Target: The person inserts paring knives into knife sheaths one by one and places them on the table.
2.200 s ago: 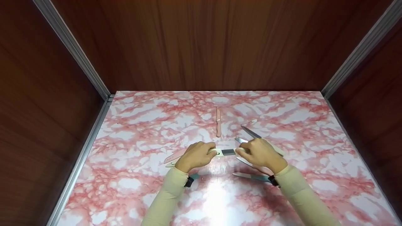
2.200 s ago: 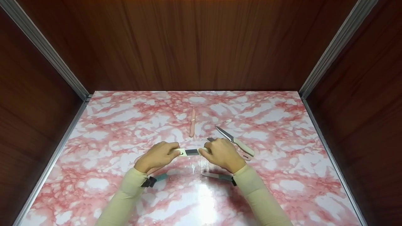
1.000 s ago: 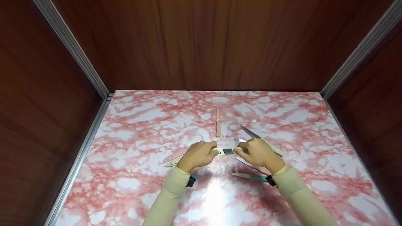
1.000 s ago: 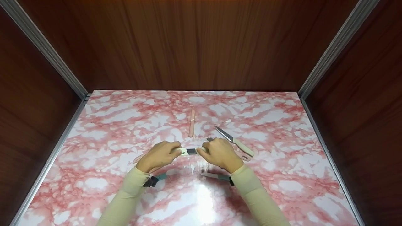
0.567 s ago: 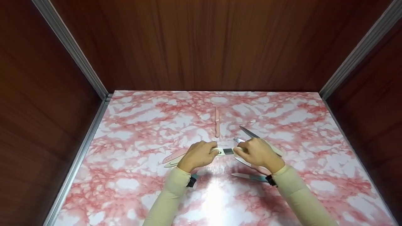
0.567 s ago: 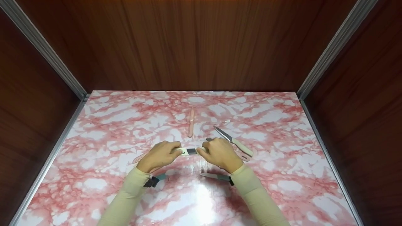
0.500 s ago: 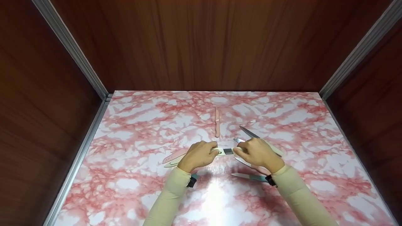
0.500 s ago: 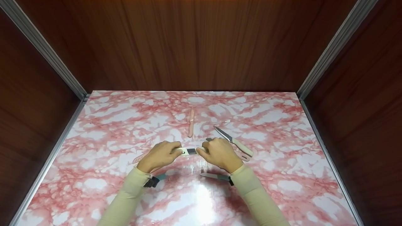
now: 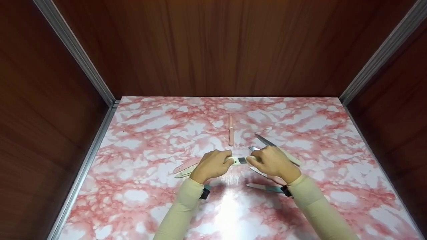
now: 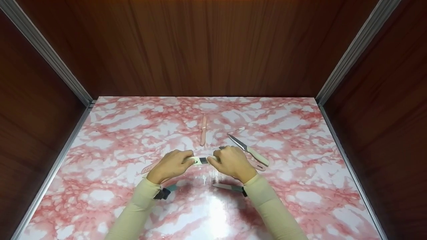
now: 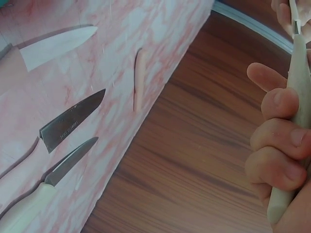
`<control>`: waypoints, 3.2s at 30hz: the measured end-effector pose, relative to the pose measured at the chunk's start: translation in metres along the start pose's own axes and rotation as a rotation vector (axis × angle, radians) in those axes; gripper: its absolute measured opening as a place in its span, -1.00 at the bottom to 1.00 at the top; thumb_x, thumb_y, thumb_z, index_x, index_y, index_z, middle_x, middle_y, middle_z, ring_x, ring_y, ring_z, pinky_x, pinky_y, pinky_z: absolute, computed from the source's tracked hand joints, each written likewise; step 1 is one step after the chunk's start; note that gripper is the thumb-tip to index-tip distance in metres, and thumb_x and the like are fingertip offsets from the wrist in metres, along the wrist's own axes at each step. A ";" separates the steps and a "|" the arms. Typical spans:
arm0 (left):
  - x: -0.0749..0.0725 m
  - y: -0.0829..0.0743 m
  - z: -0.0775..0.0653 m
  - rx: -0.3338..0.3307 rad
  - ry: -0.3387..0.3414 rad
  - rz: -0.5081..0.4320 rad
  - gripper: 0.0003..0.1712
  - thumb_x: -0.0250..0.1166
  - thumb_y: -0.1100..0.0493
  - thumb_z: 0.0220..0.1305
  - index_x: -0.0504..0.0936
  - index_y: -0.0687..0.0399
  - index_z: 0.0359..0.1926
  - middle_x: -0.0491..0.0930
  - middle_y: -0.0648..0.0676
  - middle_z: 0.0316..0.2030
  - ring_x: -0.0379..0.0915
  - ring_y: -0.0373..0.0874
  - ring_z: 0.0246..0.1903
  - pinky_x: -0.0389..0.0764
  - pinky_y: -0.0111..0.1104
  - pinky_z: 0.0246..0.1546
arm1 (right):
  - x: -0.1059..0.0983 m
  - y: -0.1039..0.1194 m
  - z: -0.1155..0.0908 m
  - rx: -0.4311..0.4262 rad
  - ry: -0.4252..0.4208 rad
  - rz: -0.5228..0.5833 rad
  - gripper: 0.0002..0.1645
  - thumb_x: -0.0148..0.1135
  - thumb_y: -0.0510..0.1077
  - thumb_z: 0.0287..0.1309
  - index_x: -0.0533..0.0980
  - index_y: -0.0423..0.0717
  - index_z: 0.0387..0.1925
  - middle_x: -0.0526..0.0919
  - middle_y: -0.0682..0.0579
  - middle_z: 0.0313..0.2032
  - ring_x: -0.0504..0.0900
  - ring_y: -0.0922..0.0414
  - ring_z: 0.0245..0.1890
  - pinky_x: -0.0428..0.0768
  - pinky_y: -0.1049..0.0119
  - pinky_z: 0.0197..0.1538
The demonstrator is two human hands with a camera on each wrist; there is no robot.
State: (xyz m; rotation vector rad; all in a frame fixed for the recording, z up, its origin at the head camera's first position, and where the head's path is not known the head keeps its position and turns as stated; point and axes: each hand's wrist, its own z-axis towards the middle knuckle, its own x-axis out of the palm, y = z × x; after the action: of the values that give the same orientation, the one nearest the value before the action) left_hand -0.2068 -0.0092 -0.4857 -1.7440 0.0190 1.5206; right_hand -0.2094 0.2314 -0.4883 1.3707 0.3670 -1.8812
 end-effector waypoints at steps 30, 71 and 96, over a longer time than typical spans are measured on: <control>0.005 -0.002 0.005 -0.014 -0.024 0.002 -0.71 0.06 0.04 0.34 0.34 -0.08 -0.54 0.13 -0.15 -0.71 0.07 -0.28 -0.69 0.17 -0.40 -0.63 | 0.004 0.002 0.003 0.036 0.026 0.012 -0.55 0.12 0.05 0.26 0.33 0.17 -0.74 0.15 0.31 -0.77 0.12 0.37 -0.77 0.18 0.40 -0.67; 0.002 -0.004 0.006 0.001 0.002 -0.036 -0.79 0.06 0.01 0.36 0.46 -0.06 -0.40 0.25 -0.15 -0.66 0.16 -0.28 -0.66 0.23 -0.40 -0.59 | 0.005 0.001 0.006 0.028 0.032 0.023 -0.56 0.13 0.11 0.27 0.37 0.12 -0.70 0.19 0.29 -0.75 0.15 0.35 -0.76 0.23 0.38 -0.64; -0.013 0.028 -0.015 -0.030 -0.010 -0.123 -0.70 0.01 0.00 0.44 0.55 0.06 -0.30 0.20 -0.14 -0.71 0.03 -0.30 -0.74 0.14 -0.42 -0.67 | -0.008 -0.021 -0.010 0.147 0.071 0.095 -0.56 0.12 0.19 0.26 0.38 0.12 -0.67 0.15 0.34 -0.79 0.07 0.39 -0.79 0.14 0.41 -0.65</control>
State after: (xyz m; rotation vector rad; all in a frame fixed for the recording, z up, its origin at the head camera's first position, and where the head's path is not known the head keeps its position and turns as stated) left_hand -0.2120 -0.0427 -0.4911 -1.7286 -0.1148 1.4469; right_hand -0.2171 0.2549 -0.4889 1.5284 0.1982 -1.8141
